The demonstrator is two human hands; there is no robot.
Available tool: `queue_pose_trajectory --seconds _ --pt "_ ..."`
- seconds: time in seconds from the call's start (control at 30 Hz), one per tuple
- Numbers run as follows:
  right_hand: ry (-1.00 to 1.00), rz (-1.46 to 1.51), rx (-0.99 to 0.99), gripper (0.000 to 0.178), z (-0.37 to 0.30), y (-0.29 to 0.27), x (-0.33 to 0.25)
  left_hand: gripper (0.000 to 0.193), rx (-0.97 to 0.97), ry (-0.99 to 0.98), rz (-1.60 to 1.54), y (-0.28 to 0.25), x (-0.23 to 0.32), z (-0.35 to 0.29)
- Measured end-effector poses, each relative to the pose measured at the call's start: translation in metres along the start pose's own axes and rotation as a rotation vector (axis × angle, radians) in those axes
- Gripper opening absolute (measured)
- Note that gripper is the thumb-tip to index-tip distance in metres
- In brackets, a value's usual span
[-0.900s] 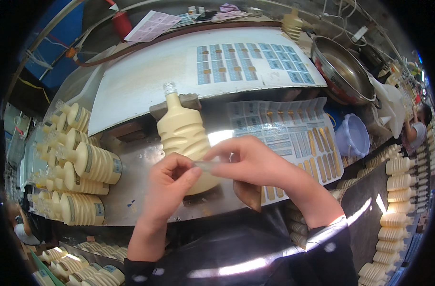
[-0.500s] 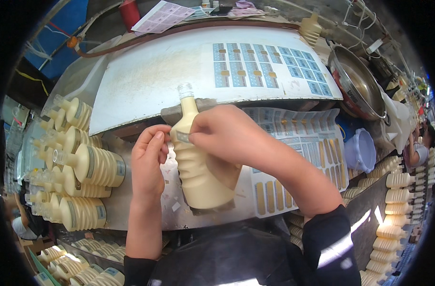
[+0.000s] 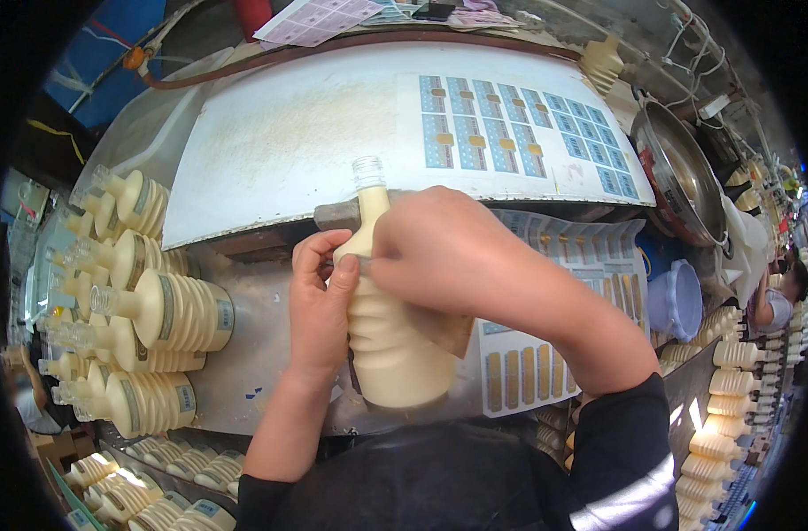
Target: The person applies adhesive labels to cream-colored plastic bottles. They pick a label from a sheet, peel it, and smooth it onto the bottle's body, repeating the process for multiple bottles.
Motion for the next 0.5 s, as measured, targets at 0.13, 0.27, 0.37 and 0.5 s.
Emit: queue_pose_trajectory --seconds 0.13,0.27,0.37,0.5 --pt "0.06 0.104 0.052 0.021 -0.01 -0.005 0.023 0.03 -0.025 -0.027 -0.16 0.003 -0.008 -0.001" --pt "0.156 0.34 0.105 0.017 -0.02 0.003 0.045 0.029 -0.06 -0.131 -0.346 0.008 -0.012 -0.003" --pt "0.177 0.49 0.138 0.015 -0.024 0.015 0.055 0.029 -0.083 -0.215 -0.431 0.013 -0.01 -0.004" --pt "0.204 0.587 0.213 0.015 -0.029 0.025 0.068 0.03 -0.056 -0.185 -0.248 0.012 -0.013 0.001"
Point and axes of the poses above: each hand's wrist, its own z-axis towards the middle knuckle, its own y-axis out of the palm, x = y × z, the point moved 9 cm from there along z, towards the middle knuckle, and after that the axes turned 8 degrees about -y, right-handed, at the moved point
